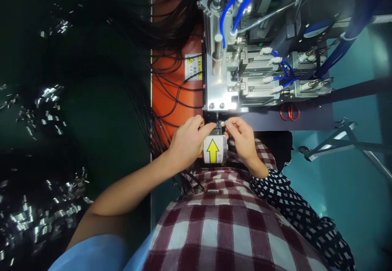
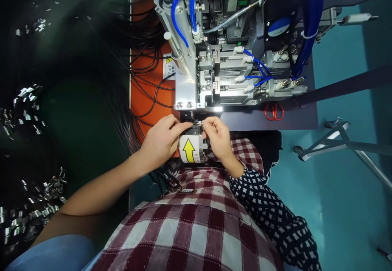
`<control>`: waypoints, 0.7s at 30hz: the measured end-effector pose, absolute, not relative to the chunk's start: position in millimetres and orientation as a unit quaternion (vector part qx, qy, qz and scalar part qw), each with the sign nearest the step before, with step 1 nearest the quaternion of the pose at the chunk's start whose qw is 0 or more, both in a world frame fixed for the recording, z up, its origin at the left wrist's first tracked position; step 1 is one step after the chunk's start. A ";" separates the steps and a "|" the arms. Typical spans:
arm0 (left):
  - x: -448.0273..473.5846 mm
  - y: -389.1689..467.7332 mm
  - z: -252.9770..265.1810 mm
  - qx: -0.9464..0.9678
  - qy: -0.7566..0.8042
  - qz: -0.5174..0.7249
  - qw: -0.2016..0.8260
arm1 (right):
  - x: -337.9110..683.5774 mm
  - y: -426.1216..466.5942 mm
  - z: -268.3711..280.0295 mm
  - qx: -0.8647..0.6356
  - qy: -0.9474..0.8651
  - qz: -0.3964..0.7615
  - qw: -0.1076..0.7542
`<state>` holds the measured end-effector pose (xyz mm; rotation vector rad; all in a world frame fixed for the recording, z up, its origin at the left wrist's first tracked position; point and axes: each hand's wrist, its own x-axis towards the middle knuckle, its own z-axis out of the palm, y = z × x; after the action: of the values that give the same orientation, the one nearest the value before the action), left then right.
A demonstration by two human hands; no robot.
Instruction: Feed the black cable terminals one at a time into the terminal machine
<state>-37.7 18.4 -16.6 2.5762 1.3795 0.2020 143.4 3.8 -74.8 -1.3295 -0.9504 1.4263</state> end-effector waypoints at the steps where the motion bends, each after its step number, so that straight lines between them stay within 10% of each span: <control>1: -37.8 18.6 -16.8 0.875 0.467 0.071 0.106 | 143.5 4.9 -74.7 -0.540 -0.373 0.590 0.470; 21: -38.2 20.1 -16.3 0.875 0.467 0.060 0.111 | 141.4 1.3 -74.2 -0.580 -0.395 0.532 0.474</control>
<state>-38.2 20.1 -16.3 2.5693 1.3722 0.1774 141.4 1.3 -74.2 -1.4197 -0.9654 1.3021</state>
